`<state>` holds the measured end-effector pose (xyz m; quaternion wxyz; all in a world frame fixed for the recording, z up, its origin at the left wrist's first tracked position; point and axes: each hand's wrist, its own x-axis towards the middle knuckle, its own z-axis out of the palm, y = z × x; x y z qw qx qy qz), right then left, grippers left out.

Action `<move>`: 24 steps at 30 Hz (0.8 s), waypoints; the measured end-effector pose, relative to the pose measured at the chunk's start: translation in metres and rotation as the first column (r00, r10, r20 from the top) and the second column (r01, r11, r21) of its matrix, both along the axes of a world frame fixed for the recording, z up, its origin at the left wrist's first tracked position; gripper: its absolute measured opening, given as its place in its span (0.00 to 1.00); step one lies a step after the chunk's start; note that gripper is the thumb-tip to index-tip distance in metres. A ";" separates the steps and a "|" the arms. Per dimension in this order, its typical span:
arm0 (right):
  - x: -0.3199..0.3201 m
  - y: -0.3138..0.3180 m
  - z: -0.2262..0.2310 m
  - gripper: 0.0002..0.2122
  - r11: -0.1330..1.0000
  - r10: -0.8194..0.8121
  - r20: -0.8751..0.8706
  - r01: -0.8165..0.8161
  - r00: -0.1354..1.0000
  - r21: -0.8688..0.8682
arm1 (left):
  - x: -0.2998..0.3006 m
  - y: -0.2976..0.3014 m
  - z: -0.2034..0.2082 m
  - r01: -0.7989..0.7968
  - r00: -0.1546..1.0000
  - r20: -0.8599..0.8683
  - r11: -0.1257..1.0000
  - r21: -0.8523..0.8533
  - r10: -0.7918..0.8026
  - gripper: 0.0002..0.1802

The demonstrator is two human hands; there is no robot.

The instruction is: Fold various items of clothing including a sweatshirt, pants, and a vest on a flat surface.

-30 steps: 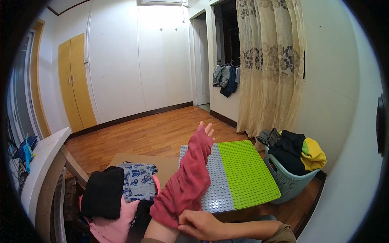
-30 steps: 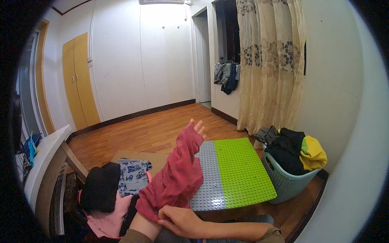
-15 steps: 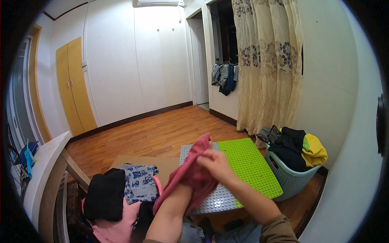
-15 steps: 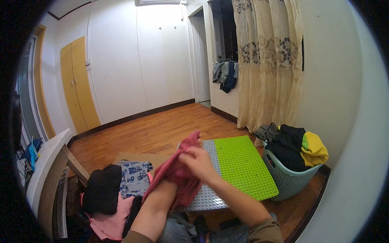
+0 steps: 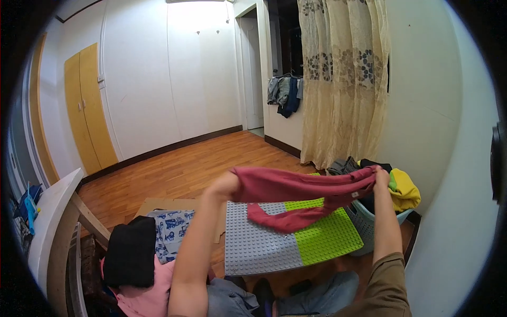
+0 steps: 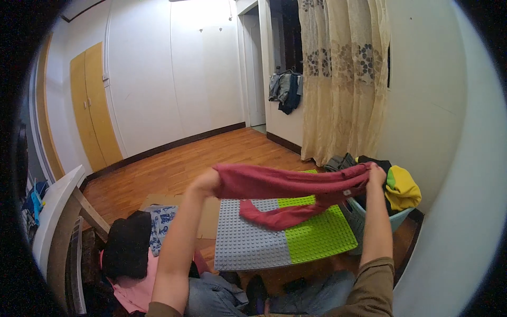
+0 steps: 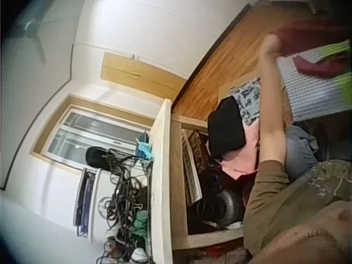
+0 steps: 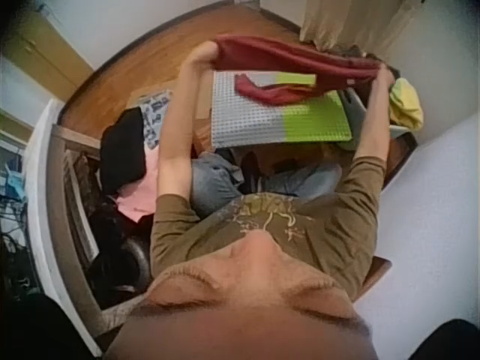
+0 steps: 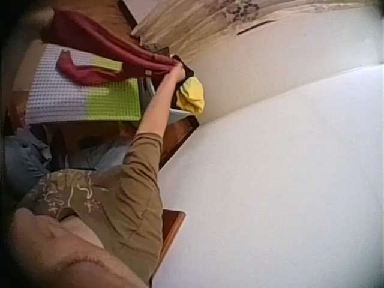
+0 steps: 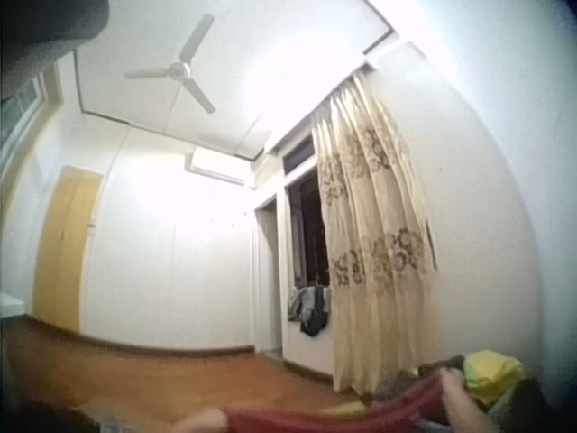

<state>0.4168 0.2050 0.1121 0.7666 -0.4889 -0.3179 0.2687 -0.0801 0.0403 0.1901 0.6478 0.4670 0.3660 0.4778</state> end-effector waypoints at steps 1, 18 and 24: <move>0.031 -0.012 0.005 0.07 0.999 -0.033 -0.067 0.031 0.997 -0.020 | -0.008 -0.006 0.021 -0.060 0.998 0.031 0.989 0.138 0.056 0.11; -0.255 -0.150 0.117 0.12 0.613 0.736 0.546 -0.737 0.401 -0.286 | 0.118 0.001 -0.016 0.052 0.865 -0.459 0.873 0.485 0.203 0.17; -0.276 -0.188 0.057 0.18 0.863 -0.288 0.860 -0.275 0.422 0.424 | 0.090 0.009 0.001 -0.361 0.932 0.074 0.896 0.257 0.354 0.11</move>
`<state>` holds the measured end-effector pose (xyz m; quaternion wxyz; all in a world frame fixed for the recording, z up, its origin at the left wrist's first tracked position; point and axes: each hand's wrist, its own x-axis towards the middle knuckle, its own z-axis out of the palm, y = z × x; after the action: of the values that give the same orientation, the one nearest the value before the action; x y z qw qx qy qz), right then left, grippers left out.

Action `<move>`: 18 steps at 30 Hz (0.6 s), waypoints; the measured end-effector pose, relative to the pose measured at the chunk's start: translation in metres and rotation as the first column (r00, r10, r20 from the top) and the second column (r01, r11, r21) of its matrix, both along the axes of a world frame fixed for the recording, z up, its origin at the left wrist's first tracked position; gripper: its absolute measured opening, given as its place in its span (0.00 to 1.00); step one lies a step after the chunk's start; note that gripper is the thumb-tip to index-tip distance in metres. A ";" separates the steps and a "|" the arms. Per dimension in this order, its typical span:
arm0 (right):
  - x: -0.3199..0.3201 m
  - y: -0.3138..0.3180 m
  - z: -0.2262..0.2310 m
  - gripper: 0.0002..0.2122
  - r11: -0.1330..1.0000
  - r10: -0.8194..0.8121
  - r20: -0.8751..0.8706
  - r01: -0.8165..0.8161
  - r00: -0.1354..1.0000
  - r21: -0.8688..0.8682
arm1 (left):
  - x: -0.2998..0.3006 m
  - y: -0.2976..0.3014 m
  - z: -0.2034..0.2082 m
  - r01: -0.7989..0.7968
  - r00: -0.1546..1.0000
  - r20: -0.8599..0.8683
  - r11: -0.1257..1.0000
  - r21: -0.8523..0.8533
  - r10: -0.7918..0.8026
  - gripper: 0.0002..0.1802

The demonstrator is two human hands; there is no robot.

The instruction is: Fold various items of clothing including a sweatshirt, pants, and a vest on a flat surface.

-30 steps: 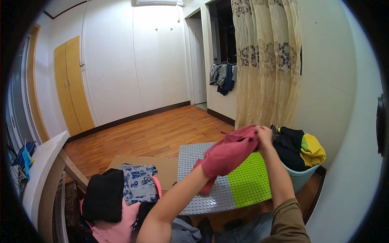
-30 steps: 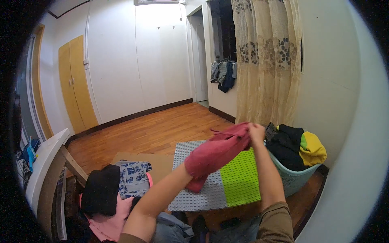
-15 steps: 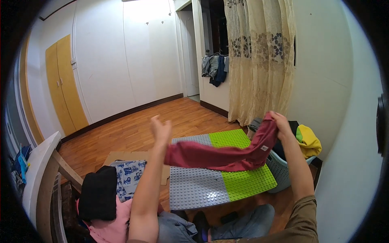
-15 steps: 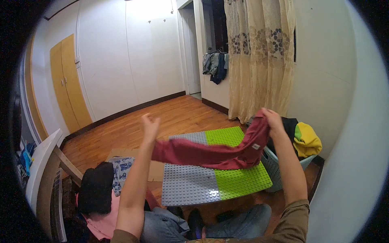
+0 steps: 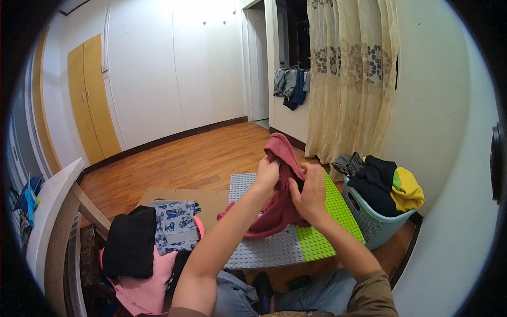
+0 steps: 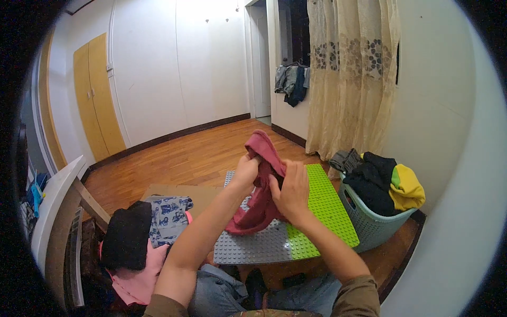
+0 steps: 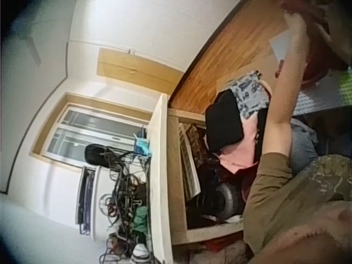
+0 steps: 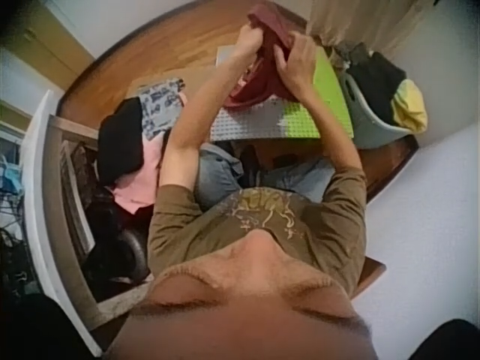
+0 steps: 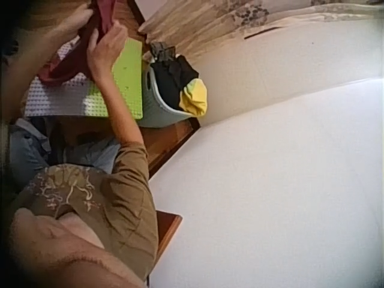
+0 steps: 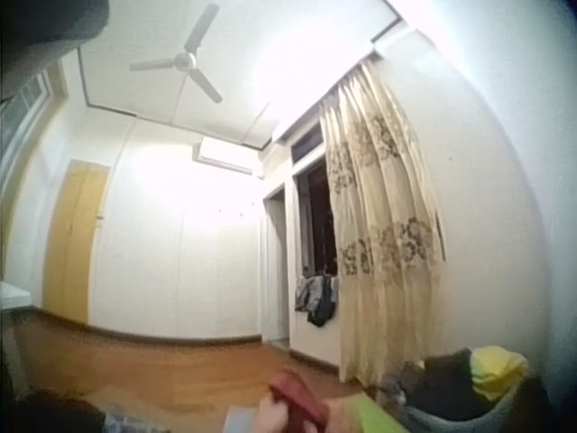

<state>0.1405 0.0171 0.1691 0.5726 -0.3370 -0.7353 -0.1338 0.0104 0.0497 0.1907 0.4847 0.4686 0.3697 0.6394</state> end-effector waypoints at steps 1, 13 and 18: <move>0.000 0.006 -0.017 0.17 0.995 -0.003 -0.065 -0.003 0.998 -0.096 | 0.002 0.001 0.001 -0.042 0.985 0.165 0.999 -0.006 0.042 0.11; 0.042 0.117 -0.013 0.09 0.122 -0.006 -0.952 -0.944 0.307 -0.306 | -0.071 0.016 -0.015 -0.097 0.962 -0.270 0.977 -0.189 0.043 0.13; 0.017 0.112 0.023 0.08 0.717 -0.012 -0.425 -0.288 0.905 -0.634 | -0.022 0.004 0.002 -0.046 0.861 -0.496 0.987 0.151 0.116 0.17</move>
<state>0.1576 0.1291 0.1924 0.5539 -0.4866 -0.6226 0.2622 -0.0121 0.0536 0.1926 0.3118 0.6344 0.4589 0.5382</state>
